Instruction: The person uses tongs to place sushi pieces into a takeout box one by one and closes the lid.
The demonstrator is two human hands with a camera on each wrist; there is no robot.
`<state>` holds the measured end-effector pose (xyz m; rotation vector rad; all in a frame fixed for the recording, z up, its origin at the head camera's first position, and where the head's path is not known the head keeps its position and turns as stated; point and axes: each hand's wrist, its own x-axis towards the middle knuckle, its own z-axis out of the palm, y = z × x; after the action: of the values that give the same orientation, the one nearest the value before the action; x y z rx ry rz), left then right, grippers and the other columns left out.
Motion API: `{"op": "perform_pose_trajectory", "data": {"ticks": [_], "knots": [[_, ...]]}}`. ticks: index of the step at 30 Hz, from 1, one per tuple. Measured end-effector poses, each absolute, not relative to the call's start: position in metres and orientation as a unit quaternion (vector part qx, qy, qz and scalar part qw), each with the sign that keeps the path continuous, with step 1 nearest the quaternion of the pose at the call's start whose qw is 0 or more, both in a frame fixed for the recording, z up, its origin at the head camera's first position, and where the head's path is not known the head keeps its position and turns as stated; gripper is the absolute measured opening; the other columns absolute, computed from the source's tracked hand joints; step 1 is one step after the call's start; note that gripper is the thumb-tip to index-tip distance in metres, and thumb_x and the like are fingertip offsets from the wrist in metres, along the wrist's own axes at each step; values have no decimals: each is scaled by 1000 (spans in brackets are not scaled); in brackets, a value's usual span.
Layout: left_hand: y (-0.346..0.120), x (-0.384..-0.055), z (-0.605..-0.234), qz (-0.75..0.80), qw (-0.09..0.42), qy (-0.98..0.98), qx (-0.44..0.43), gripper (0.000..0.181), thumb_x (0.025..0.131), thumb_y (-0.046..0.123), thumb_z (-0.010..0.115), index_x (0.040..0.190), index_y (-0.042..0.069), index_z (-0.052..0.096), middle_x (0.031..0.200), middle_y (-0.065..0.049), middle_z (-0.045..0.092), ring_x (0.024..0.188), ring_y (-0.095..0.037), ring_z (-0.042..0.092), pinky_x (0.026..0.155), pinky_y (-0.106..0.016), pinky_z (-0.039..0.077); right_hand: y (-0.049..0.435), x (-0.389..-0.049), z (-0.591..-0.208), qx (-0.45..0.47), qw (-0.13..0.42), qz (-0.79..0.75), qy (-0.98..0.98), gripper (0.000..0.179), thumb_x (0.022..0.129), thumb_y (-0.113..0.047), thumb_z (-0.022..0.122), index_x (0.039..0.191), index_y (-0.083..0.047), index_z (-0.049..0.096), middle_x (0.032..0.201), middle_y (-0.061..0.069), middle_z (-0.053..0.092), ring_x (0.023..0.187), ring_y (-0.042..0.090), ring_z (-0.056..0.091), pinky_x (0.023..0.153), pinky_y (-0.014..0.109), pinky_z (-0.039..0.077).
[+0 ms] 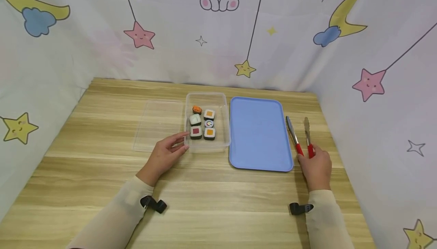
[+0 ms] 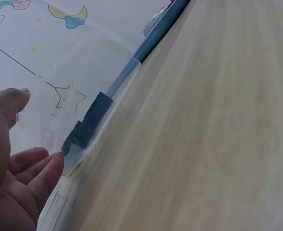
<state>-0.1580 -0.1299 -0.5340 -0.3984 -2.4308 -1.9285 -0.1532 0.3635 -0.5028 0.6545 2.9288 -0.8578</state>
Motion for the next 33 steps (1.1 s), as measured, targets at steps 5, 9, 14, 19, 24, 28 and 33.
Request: {"op": "perform_pose_trajectory", "data": {"ticks": [5,9,14,19,24,28,33], "knots": [[-129,-157,-535,-620,11,-774,-129,45,96,13,77,140,10,66,146,-12,59,130,-31,62,101,-34,56,366,-153,-501,213,19,-267,940,78,96,-32,71,153,11,39,135,39,52,120,53,53,100,64,51],[-129,-157,-534,-619,9,-775,-128,48,97,14,77,143,11,64,147,-10,58,130,-30,61,101,-33,56,362,-152,-495,209,-23,-248,946,81,97,-38,69,154,10,36,135,38,49,125,58,43,103,65,43],[-133,-156,-529,-625,28,-770,-125,56,98,11,75,150,9,56,149,-16,57,132,-31,60,103,-32,55,327,-153,-471,145,-141,-281,938,71,97,-32,70,152,6,46,133,35,50,128,56,39,104,66,35],[-152,-159,-523,-593,79,-794,-106,55,99,12,72,151,12,55,147,-20,57,136,-34,55,112,-43,51,264,-163,-443,21,-206,-341,917,51,94,-20,77,137,4,64,123,28,56,114,46,51,95,59,45],[-183,-164,-522,-509,147,-847,-45,53,98,20,74,148,19,60,147,-12,59,140,-33,51,117,-55,43,187,-177,-422,-82,-193,-379,901,40,91,-19,81,128,-4,72,119,18,62,104,34,61,82,49,57],[-203,-169,-524,-481,170,-860,1,51,97,25,75,145,15,63,148,-10,59,142,-33,49,118,-56,41,125,-179,-416,-161,-157,-382,896,37,92,-20,80,124,-6,73,115,12,66,94,26,63,76,41,60],[-217,-176,-527,-481,187,-856,41,45,96,26,74,138,10,68,147,-12,60,142,-32,49,119,-52,40,56,-173,-415,-214,-87,-342,911,36,95,-25,78,125,-6,73,116,8,67,90,18,65,75,32,60]]}}
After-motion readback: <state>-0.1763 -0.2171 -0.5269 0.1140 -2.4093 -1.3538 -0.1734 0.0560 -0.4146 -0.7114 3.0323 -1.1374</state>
